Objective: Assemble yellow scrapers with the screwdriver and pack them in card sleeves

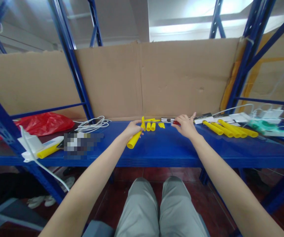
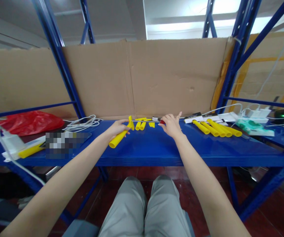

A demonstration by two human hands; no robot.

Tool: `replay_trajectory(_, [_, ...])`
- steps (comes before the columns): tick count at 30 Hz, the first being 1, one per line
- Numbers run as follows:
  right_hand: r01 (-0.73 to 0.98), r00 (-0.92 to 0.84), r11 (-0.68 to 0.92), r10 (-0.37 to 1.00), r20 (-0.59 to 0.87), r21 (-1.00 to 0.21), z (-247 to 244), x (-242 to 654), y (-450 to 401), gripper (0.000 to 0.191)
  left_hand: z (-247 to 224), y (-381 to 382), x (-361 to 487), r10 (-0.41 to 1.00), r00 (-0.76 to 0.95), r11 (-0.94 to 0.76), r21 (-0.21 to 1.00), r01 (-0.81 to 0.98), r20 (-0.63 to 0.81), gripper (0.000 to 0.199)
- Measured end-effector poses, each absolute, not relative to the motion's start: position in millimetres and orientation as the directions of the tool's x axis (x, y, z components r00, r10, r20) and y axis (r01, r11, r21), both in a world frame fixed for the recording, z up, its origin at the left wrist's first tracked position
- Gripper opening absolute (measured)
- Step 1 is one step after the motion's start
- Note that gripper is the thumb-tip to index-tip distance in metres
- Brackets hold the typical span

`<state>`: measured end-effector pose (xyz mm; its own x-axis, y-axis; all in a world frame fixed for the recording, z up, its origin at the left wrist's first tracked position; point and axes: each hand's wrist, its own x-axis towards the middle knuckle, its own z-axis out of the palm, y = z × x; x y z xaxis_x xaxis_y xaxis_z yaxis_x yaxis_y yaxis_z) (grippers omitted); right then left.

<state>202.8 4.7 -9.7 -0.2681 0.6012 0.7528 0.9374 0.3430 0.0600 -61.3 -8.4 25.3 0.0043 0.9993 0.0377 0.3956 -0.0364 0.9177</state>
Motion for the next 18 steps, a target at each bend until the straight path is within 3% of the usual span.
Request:
replay_trajectory(4, [0.923,-0.318,0.381,0.671,0.669,0.057,-9,196,2,0.018,24,-1,-69,0.998,0.001,-0.056,0.903,0.426,0.061,0.064])
replay_trajectory(10, [0.951,-0.283,0.307,0.824,0.491,0.033,-8,183,-6,0.024,18,4,-69,0.997,-0.042,-0.038,0.912,0.409,0.060,0.063])
replay_trajectory(18, [0.952,-0.293,0.304,0.858,0.422,0.041,-7,178,-10,0.028,9,9,-73,0.996,-0.034,-0.057,0.909,0.413,0.077,0.066])
